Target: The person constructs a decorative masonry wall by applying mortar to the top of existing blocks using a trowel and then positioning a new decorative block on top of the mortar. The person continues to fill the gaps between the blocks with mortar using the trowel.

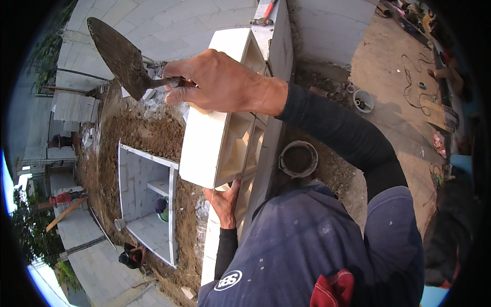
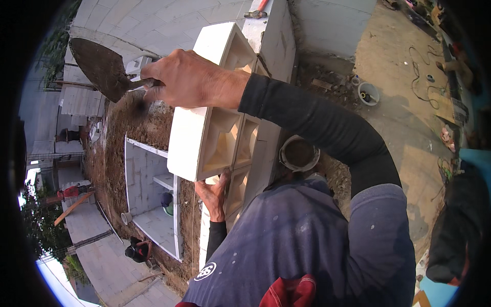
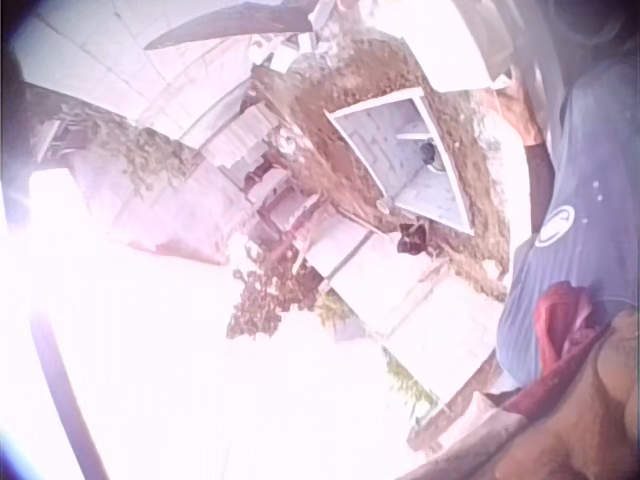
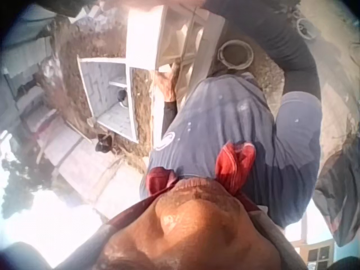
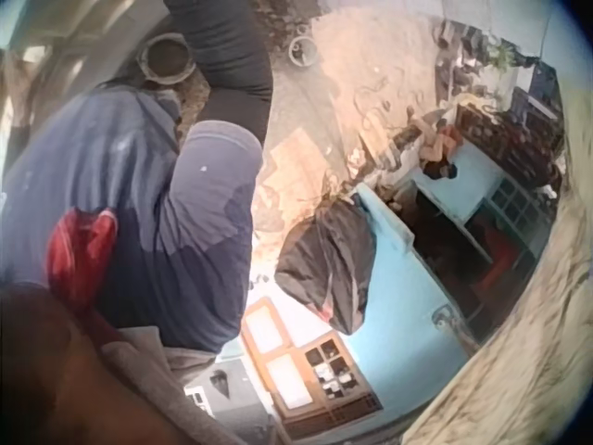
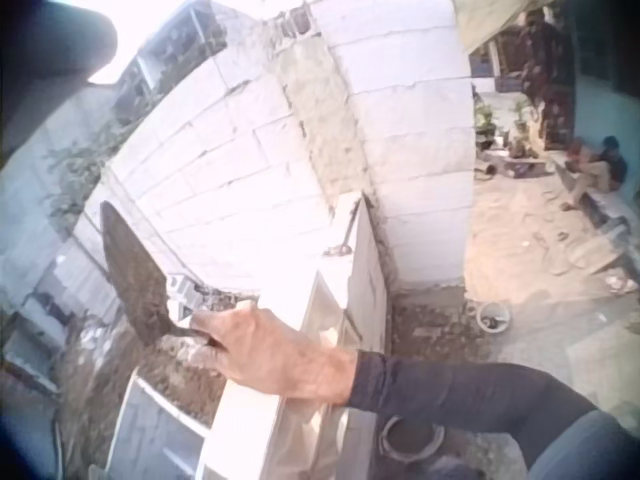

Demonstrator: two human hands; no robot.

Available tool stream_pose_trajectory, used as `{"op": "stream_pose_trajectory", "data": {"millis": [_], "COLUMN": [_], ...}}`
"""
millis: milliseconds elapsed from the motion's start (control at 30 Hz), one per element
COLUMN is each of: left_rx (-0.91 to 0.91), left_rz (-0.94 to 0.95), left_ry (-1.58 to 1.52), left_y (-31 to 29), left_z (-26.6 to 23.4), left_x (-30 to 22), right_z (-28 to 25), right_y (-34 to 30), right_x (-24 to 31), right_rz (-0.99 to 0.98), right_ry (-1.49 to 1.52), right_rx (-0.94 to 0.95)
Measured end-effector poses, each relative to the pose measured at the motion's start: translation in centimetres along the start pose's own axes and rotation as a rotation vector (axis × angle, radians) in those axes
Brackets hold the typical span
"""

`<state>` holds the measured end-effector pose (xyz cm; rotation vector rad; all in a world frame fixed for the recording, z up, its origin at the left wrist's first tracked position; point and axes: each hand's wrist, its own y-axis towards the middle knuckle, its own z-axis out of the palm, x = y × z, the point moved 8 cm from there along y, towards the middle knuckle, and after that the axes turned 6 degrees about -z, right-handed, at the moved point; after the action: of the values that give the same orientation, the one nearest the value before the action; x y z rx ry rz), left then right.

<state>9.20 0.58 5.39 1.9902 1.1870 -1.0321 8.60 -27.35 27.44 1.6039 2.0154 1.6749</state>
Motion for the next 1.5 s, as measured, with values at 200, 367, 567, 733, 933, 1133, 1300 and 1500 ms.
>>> {"op": "stream_pose_trajectory", "data": {"millis": [200, 367, 567, 733, 933, 1133, 1300, 1500], "left_rx": [-0.03, -0.068, -0.068, 0.06, -0.009, 0.018, 0.041, 0.034], "left_rz": [0.021, 0.02, -0.036, -0.078, -0.024, 0.068, 0.124, 0.074], "left_ry": [0.089, 0.151, -0.026, 0.412, 0.489, 0.474, 0.464, 0.382], "left_y": [0.4, 0.2, 0.3, -0.6, -1.2, -1.1, -1.3, -1.7], "left_z": [0.0, -0.2, -0.2, 3.0, 4.4, 3.9, 4.1, 4.0], "left_x": [0.6, 1.0, -0.9, 1.7, 3.3, 3.4, 3.7, 5.5], "right_z": [-0.9, -0.4, 1.1, -0.3, 1.2, 0.8, 0.7, 1.8], "right_y": [0.2, -0.2, -1.4, -1.9, -0.1, 1.5, 1.1, 2.6], "right_x": [0.3, 0.7, 1.1, 1.6, 3.3, 2.4, 1.1, 0.4], "right_rz": [0.029, 0.017, 0.037, 0.176, 0.163, 0.198, 0.185, -0.013], "right_ry": [0.002, 0.058, 0.108, 0.092, 0.095, 0.102, 0.062, -0.2], "right_rx": [0.028, 0.05, 0.072, 0.105, 0.191, 0.236, 0.227, 0.244]}}
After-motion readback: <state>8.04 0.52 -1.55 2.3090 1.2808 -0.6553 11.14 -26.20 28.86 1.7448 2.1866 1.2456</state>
